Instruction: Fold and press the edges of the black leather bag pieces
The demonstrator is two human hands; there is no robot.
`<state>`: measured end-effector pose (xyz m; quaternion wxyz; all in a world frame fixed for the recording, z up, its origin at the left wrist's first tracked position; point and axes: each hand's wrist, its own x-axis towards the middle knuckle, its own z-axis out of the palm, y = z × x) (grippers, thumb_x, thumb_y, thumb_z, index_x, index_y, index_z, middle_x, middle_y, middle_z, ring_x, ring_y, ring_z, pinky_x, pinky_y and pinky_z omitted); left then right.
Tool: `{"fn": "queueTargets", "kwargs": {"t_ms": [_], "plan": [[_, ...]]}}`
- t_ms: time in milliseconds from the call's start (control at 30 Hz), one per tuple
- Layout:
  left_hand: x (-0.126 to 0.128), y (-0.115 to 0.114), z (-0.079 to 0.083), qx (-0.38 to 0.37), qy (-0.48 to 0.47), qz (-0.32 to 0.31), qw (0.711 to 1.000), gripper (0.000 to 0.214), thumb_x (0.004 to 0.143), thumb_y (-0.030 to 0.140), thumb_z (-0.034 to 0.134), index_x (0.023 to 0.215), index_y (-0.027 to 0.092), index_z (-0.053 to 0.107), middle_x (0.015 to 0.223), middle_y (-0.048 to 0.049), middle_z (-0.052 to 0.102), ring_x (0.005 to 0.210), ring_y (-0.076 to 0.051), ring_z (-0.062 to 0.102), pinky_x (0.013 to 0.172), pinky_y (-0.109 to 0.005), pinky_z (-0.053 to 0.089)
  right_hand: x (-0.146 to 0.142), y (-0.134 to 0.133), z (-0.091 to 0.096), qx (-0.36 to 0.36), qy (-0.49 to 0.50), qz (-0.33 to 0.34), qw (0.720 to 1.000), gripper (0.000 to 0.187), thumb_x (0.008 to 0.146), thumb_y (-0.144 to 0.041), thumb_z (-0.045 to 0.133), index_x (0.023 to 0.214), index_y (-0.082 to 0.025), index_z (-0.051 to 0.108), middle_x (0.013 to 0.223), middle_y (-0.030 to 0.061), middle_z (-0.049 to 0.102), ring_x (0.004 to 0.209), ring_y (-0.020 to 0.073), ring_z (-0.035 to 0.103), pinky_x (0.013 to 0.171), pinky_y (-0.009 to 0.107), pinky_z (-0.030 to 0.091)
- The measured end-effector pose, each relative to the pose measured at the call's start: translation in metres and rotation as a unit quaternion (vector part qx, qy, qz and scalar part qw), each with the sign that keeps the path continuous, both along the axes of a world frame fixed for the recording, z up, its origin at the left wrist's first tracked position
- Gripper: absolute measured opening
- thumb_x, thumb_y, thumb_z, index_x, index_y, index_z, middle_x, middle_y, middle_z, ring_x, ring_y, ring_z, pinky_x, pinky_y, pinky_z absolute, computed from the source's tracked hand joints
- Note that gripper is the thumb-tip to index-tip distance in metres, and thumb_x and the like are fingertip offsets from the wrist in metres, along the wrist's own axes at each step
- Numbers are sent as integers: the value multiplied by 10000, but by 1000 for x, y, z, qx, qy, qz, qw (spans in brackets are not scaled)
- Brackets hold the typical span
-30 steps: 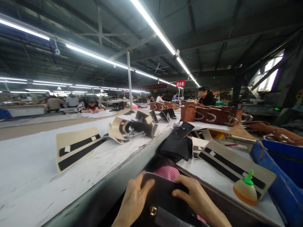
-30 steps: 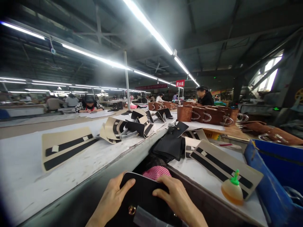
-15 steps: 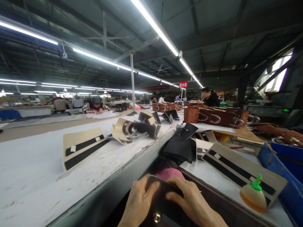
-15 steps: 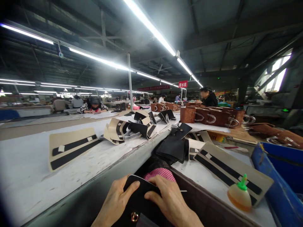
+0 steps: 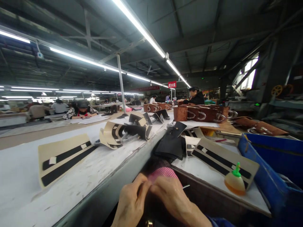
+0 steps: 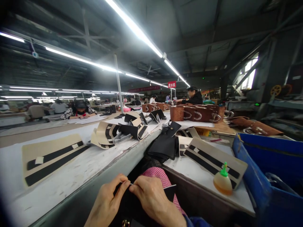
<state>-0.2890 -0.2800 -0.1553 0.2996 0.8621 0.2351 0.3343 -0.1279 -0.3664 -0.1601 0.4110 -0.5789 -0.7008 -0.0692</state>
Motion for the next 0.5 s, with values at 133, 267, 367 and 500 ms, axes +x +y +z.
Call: {"fn": "queueTargets", "kwargs": {"t_ms": [133,267,367,500], "plan": [[-4,10,-9,65,26,-2,998,322,1031,408,389,883,250,629,666,17,677,583,-148,664,582,-210,448,-6,10,-17,33,-25,-23,999,579,1060,-554,304,734,-206,631,623,22,691,512,146,619,476,278,325],[-9,20,-21,173,2,57,983,305,1011,382,464,790,263,638,573,48,630,478,-131,634,511,-196,428,-3,18,-32,63,-25,-41,997,505,1014,-621,411,893,-224,700,684,-5,750,593,142,702,552,247,423],[-14,24,-21,179,-12,99,979,309,989,389,496,746,263,639,526,55,593,425,-130,599,472,-190,422,10,18,-37,91,-21,-69,993,504,951,-678,484,967,-231,717,667,-2,749,582,147,699,601,249,459],[-21,20,-10,116,-29,139,983,340,975,423,502,708,248,620,505,54,552,417,-121,532,474,-193,403,38,2,-34,115,-30,-80,990,562,982,-677,403,902,-217,716,531,-17,675,446,126,617,501,236,417]]}}
